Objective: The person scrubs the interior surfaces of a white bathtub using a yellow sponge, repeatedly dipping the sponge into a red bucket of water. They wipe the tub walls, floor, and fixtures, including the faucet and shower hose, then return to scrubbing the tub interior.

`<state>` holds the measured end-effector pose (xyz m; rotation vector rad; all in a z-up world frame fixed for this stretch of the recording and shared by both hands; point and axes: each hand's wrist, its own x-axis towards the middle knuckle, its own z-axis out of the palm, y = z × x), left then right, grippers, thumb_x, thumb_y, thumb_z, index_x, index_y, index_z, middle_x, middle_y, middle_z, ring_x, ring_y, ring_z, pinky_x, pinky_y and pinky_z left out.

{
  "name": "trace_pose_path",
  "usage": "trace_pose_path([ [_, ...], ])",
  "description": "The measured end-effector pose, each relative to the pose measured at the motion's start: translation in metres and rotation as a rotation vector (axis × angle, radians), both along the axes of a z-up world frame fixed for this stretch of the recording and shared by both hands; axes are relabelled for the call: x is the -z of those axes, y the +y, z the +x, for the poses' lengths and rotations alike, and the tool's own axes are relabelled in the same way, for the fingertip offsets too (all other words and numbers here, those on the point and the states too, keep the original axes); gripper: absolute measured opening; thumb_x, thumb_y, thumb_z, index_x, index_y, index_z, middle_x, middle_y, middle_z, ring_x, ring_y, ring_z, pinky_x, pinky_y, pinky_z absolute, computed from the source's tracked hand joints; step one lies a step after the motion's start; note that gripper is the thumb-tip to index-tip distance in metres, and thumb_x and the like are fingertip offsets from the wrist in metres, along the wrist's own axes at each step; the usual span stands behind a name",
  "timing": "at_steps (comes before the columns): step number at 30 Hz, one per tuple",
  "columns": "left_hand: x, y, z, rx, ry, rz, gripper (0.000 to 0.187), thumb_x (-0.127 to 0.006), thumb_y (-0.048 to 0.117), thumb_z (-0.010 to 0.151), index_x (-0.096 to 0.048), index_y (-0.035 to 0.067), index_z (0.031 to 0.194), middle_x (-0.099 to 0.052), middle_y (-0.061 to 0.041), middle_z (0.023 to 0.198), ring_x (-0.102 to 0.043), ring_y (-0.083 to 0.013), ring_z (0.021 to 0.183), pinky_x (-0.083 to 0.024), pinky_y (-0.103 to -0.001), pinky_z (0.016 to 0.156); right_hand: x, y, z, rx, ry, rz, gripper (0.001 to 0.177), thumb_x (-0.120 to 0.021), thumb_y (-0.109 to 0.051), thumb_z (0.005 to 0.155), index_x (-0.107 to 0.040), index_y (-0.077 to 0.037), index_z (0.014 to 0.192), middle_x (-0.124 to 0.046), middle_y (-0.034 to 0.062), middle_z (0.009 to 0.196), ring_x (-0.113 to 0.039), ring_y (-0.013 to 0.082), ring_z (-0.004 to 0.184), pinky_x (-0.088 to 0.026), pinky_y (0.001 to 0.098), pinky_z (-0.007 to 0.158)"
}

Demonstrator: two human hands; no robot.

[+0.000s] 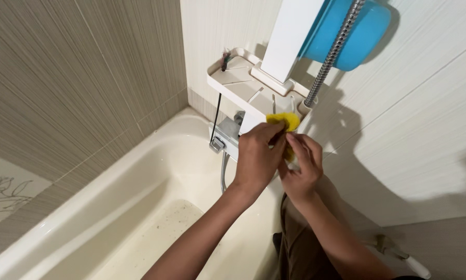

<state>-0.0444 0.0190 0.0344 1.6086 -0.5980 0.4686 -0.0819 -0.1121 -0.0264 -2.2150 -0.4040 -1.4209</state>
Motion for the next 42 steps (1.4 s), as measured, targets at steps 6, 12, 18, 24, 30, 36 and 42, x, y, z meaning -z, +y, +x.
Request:
trace_pose_path([
  [6, -0.009, 0.003, -0.005, 0.248, 0.127, -0.025, 0.033, -0.067, 0.000, 0.088, -0.069, -0.004, 0.121, -0.075, -0.021, 0.102, -0.078, -0.0304, 0.096, -0.062, -0.034, 0.084, 0.004, -0.023, 0.003, 0.065, -0.002, -0.004, 0.047, -0.073, 0.015, 0.090, -0.070, -0.009, 0.130, -0.066, 0.0093, 0.114, -0.070, 0.0227, 0.101, -0.059, 0.0323, 0.083],
  [12, -0.012, 0.014, 0.006, 0.060, -0.045, -0.050, 0.015, -0.068, 0.001, 0.091, -0.073, -0.001, 0.105, -0.074, -0.017, 0.104, -0.076, -0.0304, 0.094, -0.061, -0.038, 0.085, -0.002, -0.055, 0.033, -0.037, 0.234, 0.541, 0.035, -0.065, 0.010, 0.100, -0.069, -0.002, 0.133, -0.069, 0.0060, 0.111, -0.067, 0.0114, 0.092, -0.057, 0.0267, 0.073],
  [18, -0.005, 0.021, 0.031, -0.161, 0.001, -0.050, 0.019, -0.069, 0.005, 0.091, -0.071, 0.001, 0.109, -0.060, -0.018, 0.120, -0.066, -0.0340, 0.108, -0.056, -0.042, 0.091, -0.004, -0.046, 0.039, 0.062, 0.213, 0.450, 0.035, -0.059, 0.012, 0.095, -0.070, 0.000, 0.126, -0.060, 0.0120, 0.126, -0.067, 0.0122, 0.094, -0.062, 0.0251, 0.073],
  [24, 0.000, 0.023, 0.042, -0.153, 0.112, -0.114, 0.017, -0.067, 0.008, 0.090, -0.072, 0.003, 0.106, -0.062, -0.015, 0.121, -0.066, -0.0292, 0.109, -0.056, -0.040, 0.084, -0.002, -0.009, 0.011, 0.077, 0.142, 0.113, 0.042, -0.059, 0.002, 0.104, -0.054, 0.006, 0.146, -0.049, 0.0167, 0.134, -0.067, 0.0151, 0.096, -0.060, 0.0289, 0.084],
  [30, 0.000, 0.024, 0.045, -0.125, 0.155, -0.199, 0.017, -0.065, 0.007, 0.091, -0.072, 0.004, 0.106, -0.065, -0.013, 0.116, -0.070, -0.0231, 0.102, -0.058, -0.037, 0.084, -0.016, -0.017, 0.005, 0.104, 0.109, -0.056, 0.043, -0.077, -0.008, 0.103, -0.064, 0.006, 0.141, -0.059, 0.0085, 0.126, -0.068, 0.0205, 0.110, -0.066, 0.0301, 0.091],
  [36, 0.004, 0.038, 0.066, -0.161, 0.243, -0.425, 0.014, -0.064, 0.008, 0.094, -0.070, 0.000, 0.103, -0.069, -0.011, 0.106, -0.070, -0.0163, 0.094, -0.058, -0.029, 0.069, -0.059, -0.027, 0.002, 0.173, 0.139, -0.468, 0.037, -0.087, -0.015, 0.089, -0.075, -0.002, 0.121, -0.063, 0.0106, 0.108, -0.054, 0.0250, 0.095, -0.050, 0.0366, 0.079],
  [42, 0.009, 0.058, 0.085, -0.178, 0.276, -0.490, 0.014, -0.063, 0.007, 0.095, -0.070, -0.002, 0.102, -0.073, -0.007, 0.097, -0.067, -0.0120, 0.081, -0.053, -0.026, 0.068, -0.085, 0.002, 0.031, 0.114, 0.320, -0.693, 0.033, -0.077, -0.015, 0.098, -0.073, 0.006, 0.122, -0.058, 0.0099, 0.102, -0.052, 0.0242, 0.098, -0.048, 0.0366, 0.087],
])
